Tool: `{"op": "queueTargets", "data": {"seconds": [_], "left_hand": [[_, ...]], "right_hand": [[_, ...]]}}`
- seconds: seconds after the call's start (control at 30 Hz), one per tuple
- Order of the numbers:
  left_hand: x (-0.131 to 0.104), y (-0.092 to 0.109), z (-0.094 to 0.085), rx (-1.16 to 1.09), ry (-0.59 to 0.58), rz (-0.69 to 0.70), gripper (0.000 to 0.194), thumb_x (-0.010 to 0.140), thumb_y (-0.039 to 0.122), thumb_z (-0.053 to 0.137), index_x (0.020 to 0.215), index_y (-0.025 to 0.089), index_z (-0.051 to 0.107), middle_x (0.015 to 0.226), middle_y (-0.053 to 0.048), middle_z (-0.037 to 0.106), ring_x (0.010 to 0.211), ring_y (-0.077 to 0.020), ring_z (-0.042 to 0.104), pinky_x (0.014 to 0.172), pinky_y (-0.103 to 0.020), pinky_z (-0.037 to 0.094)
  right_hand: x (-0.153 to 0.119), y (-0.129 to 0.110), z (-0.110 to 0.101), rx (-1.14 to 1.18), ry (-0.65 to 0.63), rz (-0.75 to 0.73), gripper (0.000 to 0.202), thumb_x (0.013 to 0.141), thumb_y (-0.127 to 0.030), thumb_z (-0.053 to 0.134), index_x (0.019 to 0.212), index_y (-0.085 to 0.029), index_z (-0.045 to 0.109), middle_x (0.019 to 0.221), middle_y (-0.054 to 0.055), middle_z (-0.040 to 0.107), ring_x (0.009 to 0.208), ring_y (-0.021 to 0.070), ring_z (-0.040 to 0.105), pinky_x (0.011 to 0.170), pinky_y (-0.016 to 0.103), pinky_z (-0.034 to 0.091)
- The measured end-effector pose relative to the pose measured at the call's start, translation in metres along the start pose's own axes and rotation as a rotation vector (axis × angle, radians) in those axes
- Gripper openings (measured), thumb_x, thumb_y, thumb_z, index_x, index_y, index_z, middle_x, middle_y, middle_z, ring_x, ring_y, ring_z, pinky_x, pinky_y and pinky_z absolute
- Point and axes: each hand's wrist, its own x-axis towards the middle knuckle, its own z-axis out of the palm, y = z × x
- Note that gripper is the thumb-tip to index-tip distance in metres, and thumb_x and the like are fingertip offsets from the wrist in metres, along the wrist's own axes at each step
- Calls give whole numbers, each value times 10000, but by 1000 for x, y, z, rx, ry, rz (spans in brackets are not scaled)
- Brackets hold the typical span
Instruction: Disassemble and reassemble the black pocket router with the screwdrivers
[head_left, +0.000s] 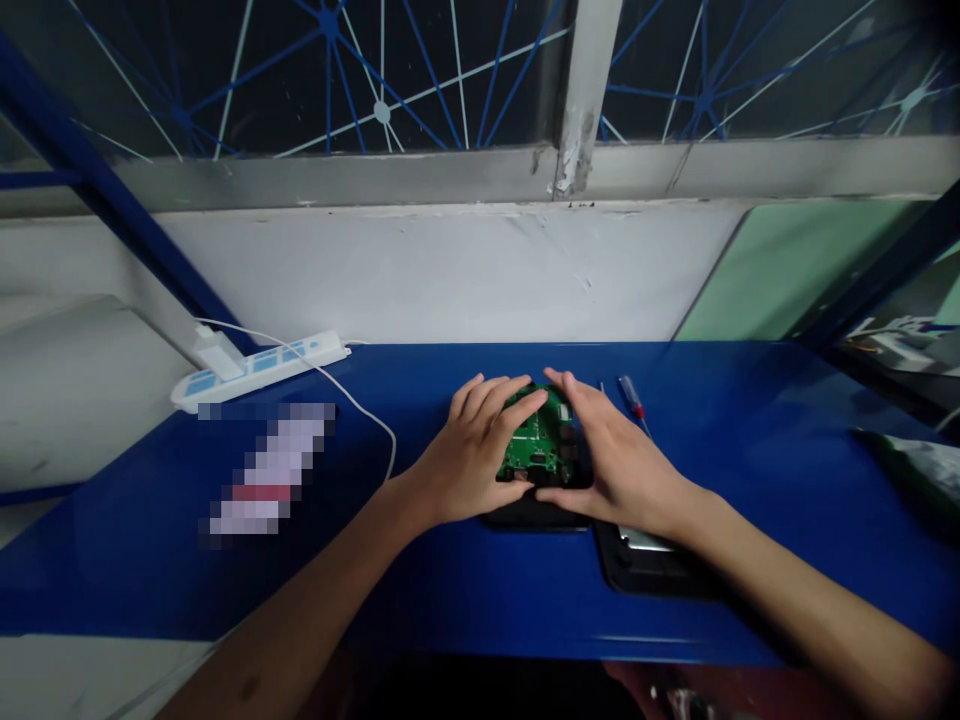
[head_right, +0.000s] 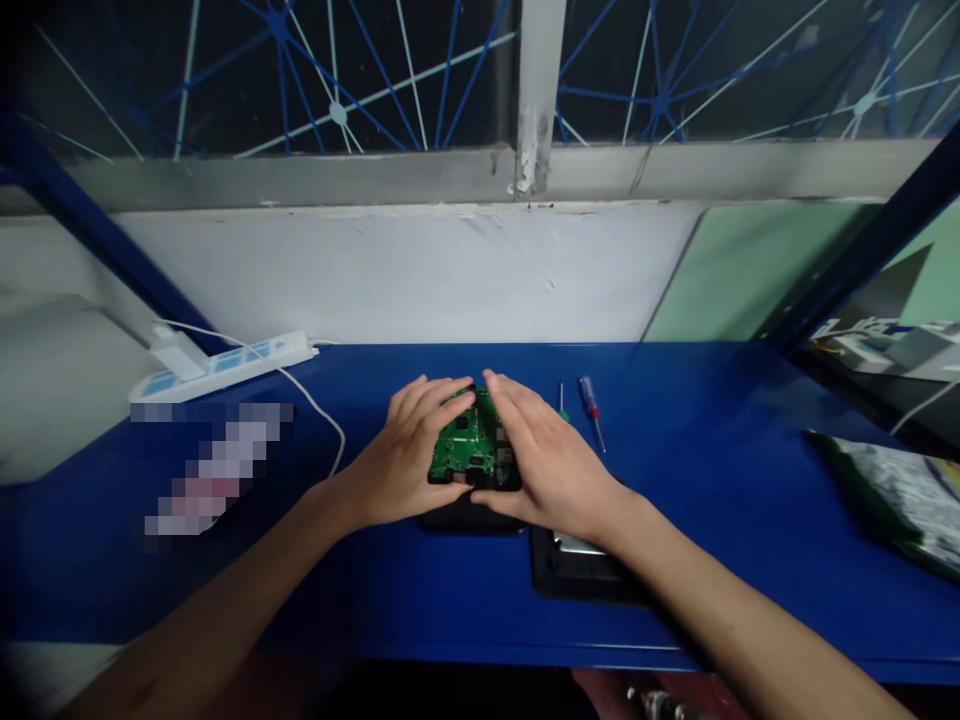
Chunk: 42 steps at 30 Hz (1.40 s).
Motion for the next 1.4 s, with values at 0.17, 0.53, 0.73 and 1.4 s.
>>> {"op": "queueTargets", "data": {"seconds": [0.17, 0.53, 0.73, 1.4], "left_hand": [[-1, 4, -5, -306, 87, -111, 1088, 722, 315, 792, 1515, 282, 48, 1535, -179, 283, 1422, -435, 312, 1148, -659, 308], [2, 12, -7, -766, 37, -222, 1240, 651, 387, 905, 1479, 343, -17, 1521, -172, 281, 1385, -419, 406, 1074, -623, 468], [2, 11, 1, -880, 81, -168, 1126, 698, 432, 868, 1455, 352, 37, 1494, -164, 286, 1374, -391, 432, 1034, -564, 522], [-1, -21, -4, -228, 129, -66, 1202, 678, 256, 884, 1555, 278, 63, 1600, -198, 186, 1471, -435, 230, 1153, -647, 343]], "right_hand": [[-2, -3, -2, 170, 13, 85, 1369, 718, -579, 786, 1546, -221, -245, 1664, 197, -32, 1509, 393, 182, 1184, 610, 297], [-1, 1, 7, 328, -83, 179, 1360, 708, -568, 792, 1556, -230, -218, 1599, 214, 305, 1455, 385, 339, 1133, 625, 372], [-3, 1, 8, 296, -72, 192, 1311, 725, -525, 785, 1571, -208, -164, 1579, 227, 340, 1436, 401, 370, 1123, 620, 394], [-5, 17, -3, 122, 22, 222, 1242, 723, -412, 769, 1583, -169, -93, 1518, 240, 405, 1384, 405, 431, 1102, 630, 401]]}}
